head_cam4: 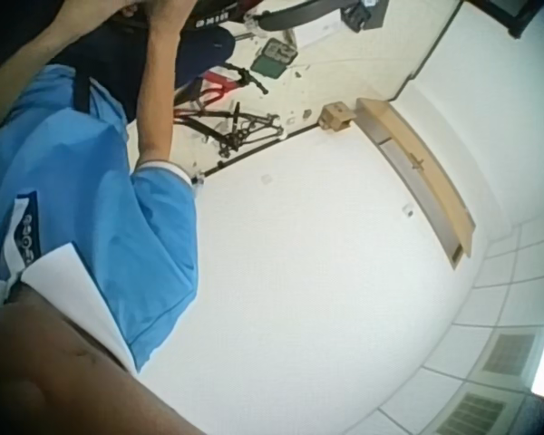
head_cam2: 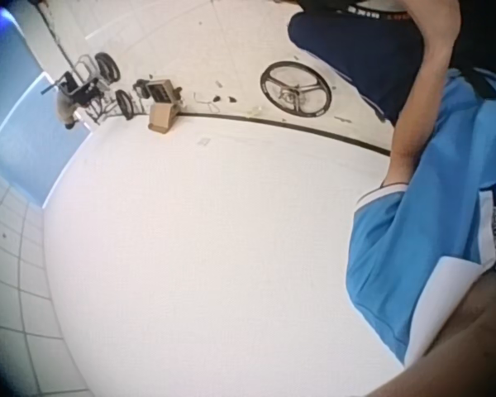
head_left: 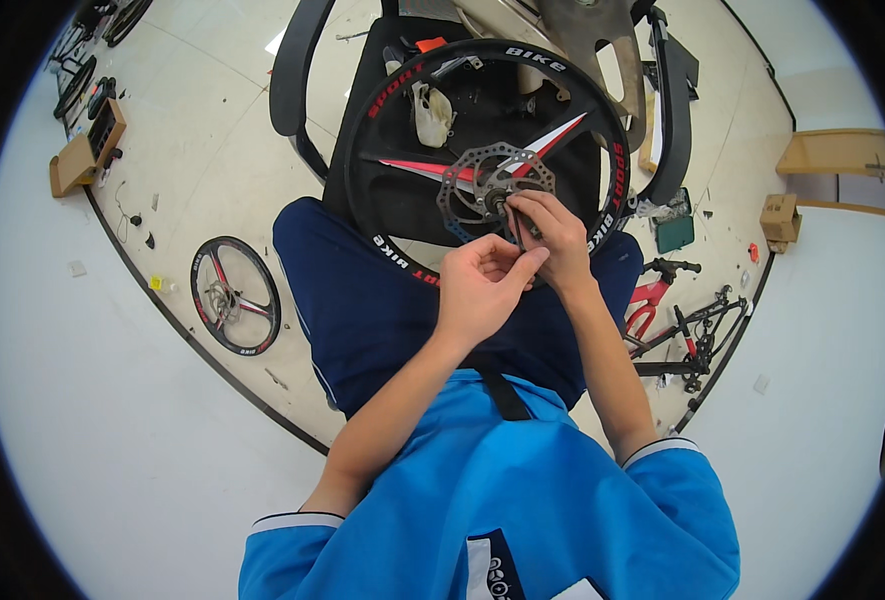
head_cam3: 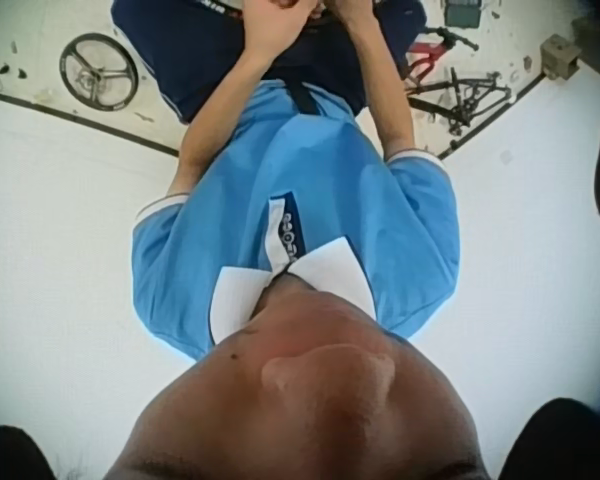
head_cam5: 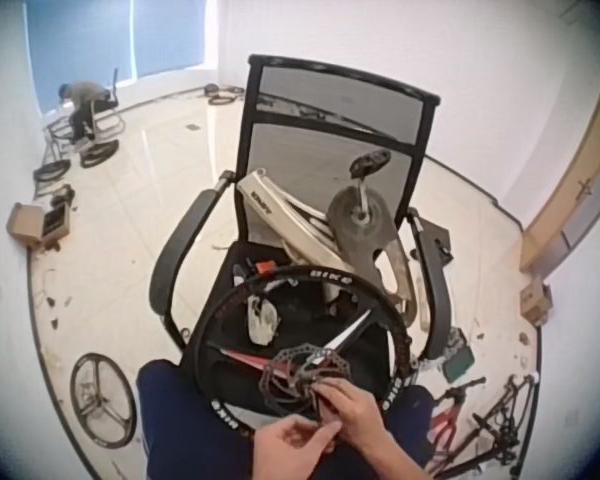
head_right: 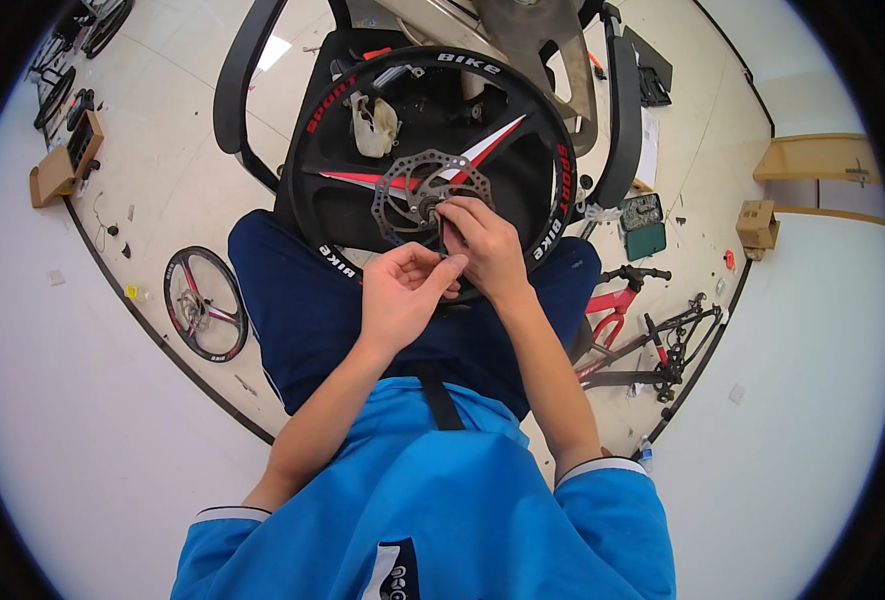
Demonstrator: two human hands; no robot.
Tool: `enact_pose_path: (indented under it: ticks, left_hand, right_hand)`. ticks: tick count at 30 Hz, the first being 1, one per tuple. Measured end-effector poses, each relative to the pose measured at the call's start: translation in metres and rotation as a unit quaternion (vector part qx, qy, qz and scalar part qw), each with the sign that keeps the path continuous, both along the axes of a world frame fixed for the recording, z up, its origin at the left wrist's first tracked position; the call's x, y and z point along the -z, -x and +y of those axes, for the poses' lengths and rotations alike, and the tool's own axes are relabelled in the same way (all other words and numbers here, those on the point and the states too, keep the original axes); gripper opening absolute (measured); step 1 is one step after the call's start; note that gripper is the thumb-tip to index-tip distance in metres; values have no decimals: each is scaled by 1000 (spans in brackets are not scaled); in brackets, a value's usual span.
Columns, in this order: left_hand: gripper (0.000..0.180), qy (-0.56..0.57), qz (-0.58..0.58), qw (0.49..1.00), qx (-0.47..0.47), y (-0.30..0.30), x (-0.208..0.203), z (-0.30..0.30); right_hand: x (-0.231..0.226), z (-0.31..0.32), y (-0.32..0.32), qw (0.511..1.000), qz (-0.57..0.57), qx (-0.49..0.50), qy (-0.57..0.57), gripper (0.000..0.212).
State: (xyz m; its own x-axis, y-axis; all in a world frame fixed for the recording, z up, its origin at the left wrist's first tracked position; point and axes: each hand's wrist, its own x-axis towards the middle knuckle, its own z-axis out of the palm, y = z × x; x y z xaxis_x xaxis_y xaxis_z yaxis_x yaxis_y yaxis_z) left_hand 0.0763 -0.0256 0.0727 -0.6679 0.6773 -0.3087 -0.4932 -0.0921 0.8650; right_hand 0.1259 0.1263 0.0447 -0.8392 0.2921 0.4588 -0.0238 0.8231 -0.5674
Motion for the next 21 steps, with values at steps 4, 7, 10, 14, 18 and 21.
enact_pose_path:
  ticks: [4,7,10,14,18,21]
  left_hand:
    - [15,24,193,981,9,29,13,-8]
    - [13,57,428,902,16,69,11,4]
    - [19,32,556,827,75,99,35,19]
    - [23,19,594,788,162,117,36,32]
    - [22,18,628,758,173,118,38,37]
    - [22,18,638,753,162,116,41,37]
  right_hand:
    - [0,1,-1,1000,7,-4,-1,26]
    - [-2,0,-1,1000,10,1,-5,26]
    - [-5,-4,1,1000,12,5,-4,26]
    - [-1,-2,-1,1000,19,12,8,27]
    - [0,-1,-1,999,29,24,34,27]
    - [4,0,1,998,43,33,38,24]
